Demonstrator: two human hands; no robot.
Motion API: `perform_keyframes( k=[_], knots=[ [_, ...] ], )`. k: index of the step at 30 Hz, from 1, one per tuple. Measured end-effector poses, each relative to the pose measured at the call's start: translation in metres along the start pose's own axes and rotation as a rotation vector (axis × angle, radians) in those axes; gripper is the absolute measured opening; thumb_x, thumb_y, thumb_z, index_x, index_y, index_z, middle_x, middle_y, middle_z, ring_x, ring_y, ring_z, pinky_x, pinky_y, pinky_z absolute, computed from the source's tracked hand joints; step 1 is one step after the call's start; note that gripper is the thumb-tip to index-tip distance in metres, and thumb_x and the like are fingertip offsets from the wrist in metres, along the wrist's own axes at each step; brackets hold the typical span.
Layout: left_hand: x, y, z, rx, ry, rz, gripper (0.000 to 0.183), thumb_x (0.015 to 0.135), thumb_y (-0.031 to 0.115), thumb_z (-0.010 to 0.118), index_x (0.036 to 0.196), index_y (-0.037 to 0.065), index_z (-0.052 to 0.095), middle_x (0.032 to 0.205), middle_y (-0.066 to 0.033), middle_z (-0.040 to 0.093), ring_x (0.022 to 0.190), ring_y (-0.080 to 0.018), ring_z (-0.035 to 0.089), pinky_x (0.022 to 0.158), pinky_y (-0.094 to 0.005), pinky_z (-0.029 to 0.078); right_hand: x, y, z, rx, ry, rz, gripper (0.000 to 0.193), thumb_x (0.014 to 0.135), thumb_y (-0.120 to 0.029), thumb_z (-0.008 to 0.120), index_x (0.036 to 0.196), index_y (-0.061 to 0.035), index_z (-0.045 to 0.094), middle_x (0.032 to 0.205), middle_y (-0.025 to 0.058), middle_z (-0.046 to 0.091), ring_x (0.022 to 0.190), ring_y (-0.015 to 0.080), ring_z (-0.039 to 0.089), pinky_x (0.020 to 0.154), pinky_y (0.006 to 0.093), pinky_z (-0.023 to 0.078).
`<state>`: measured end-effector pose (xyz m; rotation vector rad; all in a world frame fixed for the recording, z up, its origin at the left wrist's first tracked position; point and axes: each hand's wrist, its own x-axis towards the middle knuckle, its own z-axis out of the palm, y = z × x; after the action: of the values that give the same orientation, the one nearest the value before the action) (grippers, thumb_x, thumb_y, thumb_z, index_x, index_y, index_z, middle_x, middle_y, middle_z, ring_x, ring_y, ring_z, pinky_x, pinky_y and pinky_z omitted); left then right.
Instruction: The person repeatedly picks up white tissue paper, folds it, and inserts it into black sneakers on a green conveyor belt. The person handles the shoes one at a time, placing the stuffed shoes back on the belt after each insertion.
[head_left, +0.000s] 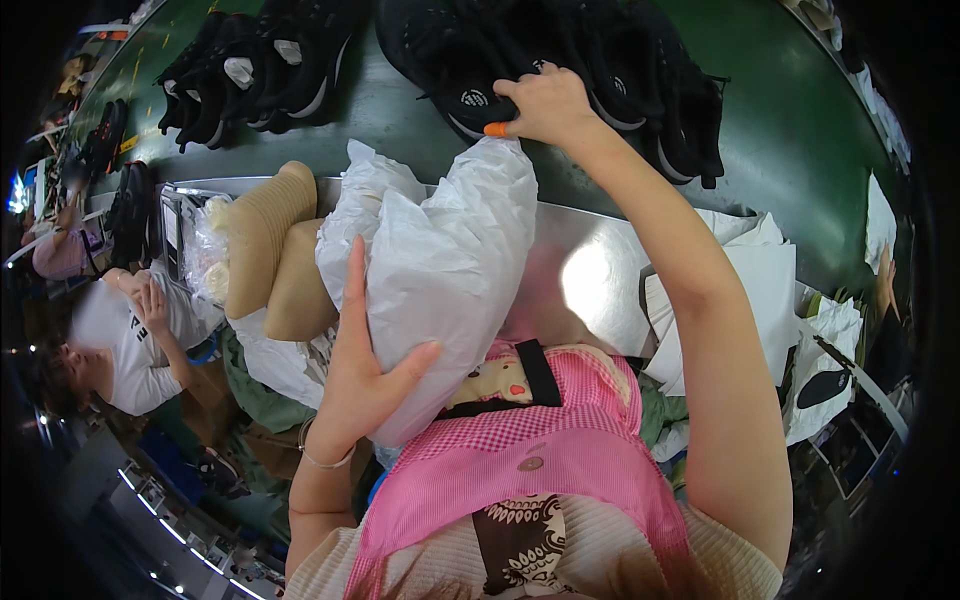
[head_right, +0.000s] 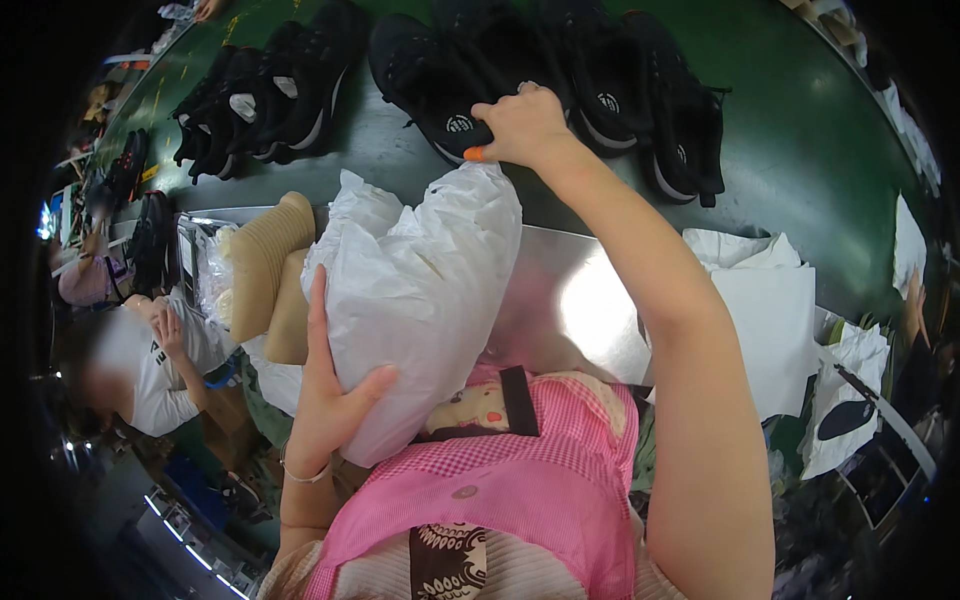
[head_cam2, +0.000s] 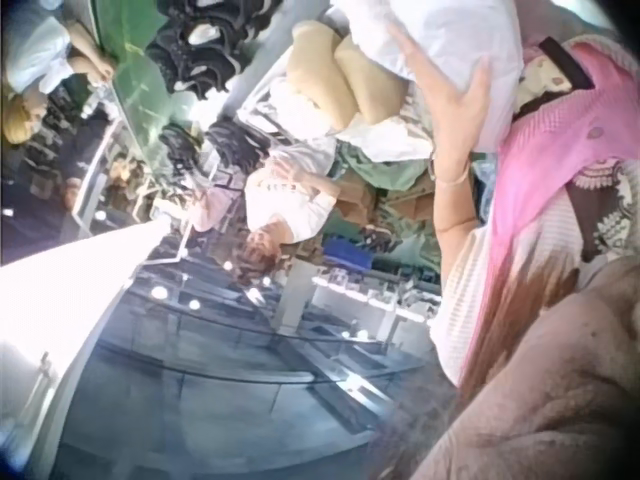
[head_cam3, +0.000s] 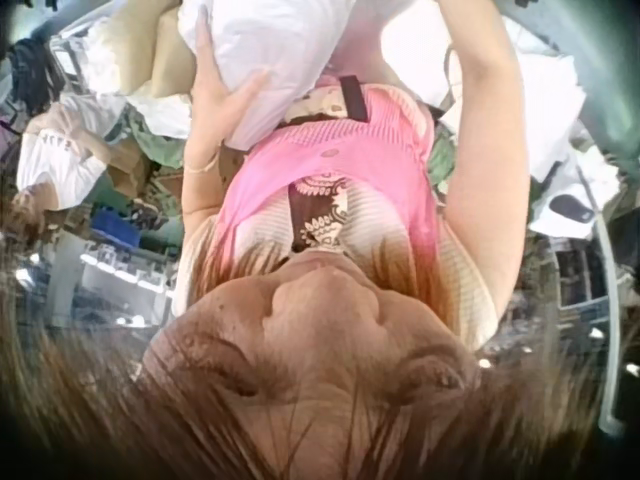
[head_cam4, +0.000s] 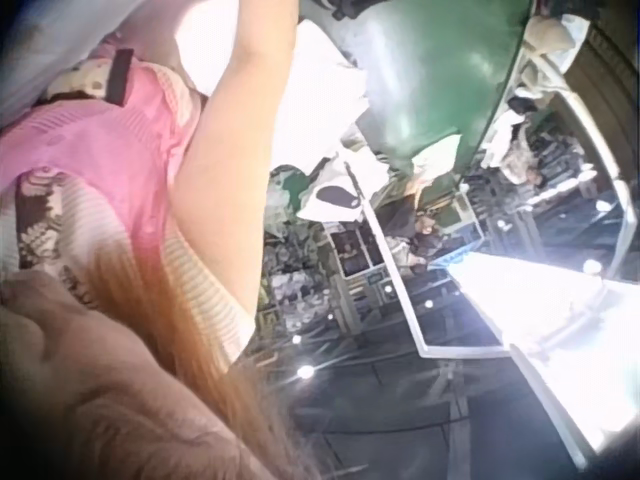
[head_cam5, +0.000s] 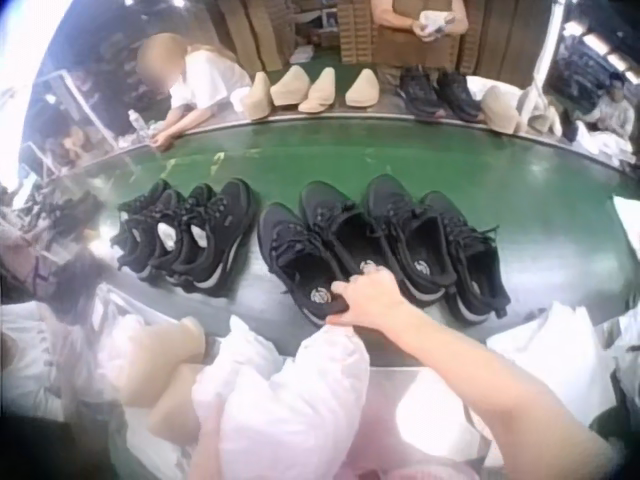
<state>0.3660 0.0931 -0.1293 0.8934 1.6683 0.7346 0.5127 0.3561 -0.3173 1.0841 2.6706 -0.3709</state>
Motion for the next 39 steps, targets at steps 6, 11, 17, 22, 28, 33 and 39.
perform_keyframes(
  k=[6, 11, 17, 22, 28, 33, 39],
  knots=[
    [-0.004, -0.005, 0.0, 0.071, 0.026, 0.047, 0.104, 0.077, 0.008, 0.073, 0.156, 0.002, 0.006, 0.159, -0.0185, 0.02, 0.145, -0.0287, 0.024, 0.117, -0.038, 0.022, -0.044, 0.04, 0.015, -0.004, 0.214, 0.038, 0.05, 0.069, -0.062, 0.073, 0.1, -0.0222, 0.068, 0.083, 0.003, 0.07, 0.078, 0.0275, 0.066, 0.067, 0.0373, 0.053],
    [-0.004, -0.001, 0.002, 0.097, 0.046, 0.127, 0.102, 0.077, 0.007, 0.073, 0.155, 0.002, 0.009, 0.16, -0.0162, 0.019, 0.146, -0.0267, 0.022, 0.118, -0.0375, 0.02, -0.101, 0.1, 0.01, -0.027, 0.16, 0.193, 0.053, 0.072, -0.067, 0.068, 0.104, -0.0246, 0.068, 0.084, 0.001, 0.072, 0.08, 0.0262, 0.067, 0.069, 0.0351, 0.052],
    [0.026, -0.002, -0.008, 0.178, 0.005, 0.167, 0.093, 0.084, 0.013, 0.069, 0.156, 0.003, 0.011, 0.158, -0.0141, 0.022, 0.145, -0.0237, 0.023, 0.117, -0.0352, 0.019, -0.189, 0.196, 0.012, -0.098, 0.048, 0.421, 0.043, 0.076, -0.058, 0.072, 0.104, -0.0263, 0.067, 0.077, 0.0034, 0.071, 0.076, 0.0266, 0.069, 0.066, 0.0356, 0.053],
    [0.027, -0.009, 0.01, 0.097, 0.006, 0.169, 0.091, 0.088, 0.019, 0.068, 0.156, 0.004, 0.01, 0.157, -0.0146, 0.023, 0.142, -0.0242, 0.027, 0.116, -0.0343, 0.021, -0.232, 0.224, 0.026, -0.026, 0.085, 0.513, 0.052, 0.078, -0.052, 0.071, 0.123, -0.031, 0.058, 0.102, 0.0038, 0.07, 0.109, 0.0285, 0.06, 0.094, 0.0416, 0.042],
    [0.015, -0.009, 0.011, 0.328, 0.082, 0.207, 0.091, 0.088, 0.019, 0.068, 0.156, 0.004, 0.01, 0.154, -0.0161, 0.028, 0.14, -0.0244, 0.032, 0.114, -0.0346, 0.025, -0.279, 0.167, 0.02, 0.088, 0.556, 0.299, 0.058, 0.079, -0.02, 0.075, 0.133, -0.0198, 0.054, 0.128, 0.0049, 0.058, 0.116, 0.0266, 0.053, 0.095, 0.0401, 0.043],
    [0.019, -0.02, 0.003, 0.464, 0.204, 0.287, 0.092, 0.087, 0.019, 0.071, 0.157, 0.008, 0.011, 0.149, -0.0181, 0.036, 0.134, -0.0266, 0.04, 0.113, -0.0362, 0.029, -0.377, 0.122, 0.037, 0.341, 0.617, 0.442, 0.042, 0.082, -0.012, 0.071, 0.123, -0.0126, 0.061, 0.12, 0.0084, 0.062, 0.11, 0.0293, 0.056, 0.094, 0.0394, 0.045],
    [0.024, -0.013, 0.012, 0.81, 0.159, 0.477, 0.092, 0.085, 0.022, 0.072, 0.156, 0.007, 0.015, 0.153, -0.0191, 0.032, 0.141, -0.0283, 0.032, 0.118, -0.0391, 0.02, -0.496, 0.085, 0.052, 0.502, 0.757, 0.874, 0.035, 0.087, -0.008, 0.068, 0.121, -0.0104, 0.063, 0.116, 0.0112, 0.065, 0.109, 0.0282, 0.06, 0.092, 0.037, 0.049]
  ],
)
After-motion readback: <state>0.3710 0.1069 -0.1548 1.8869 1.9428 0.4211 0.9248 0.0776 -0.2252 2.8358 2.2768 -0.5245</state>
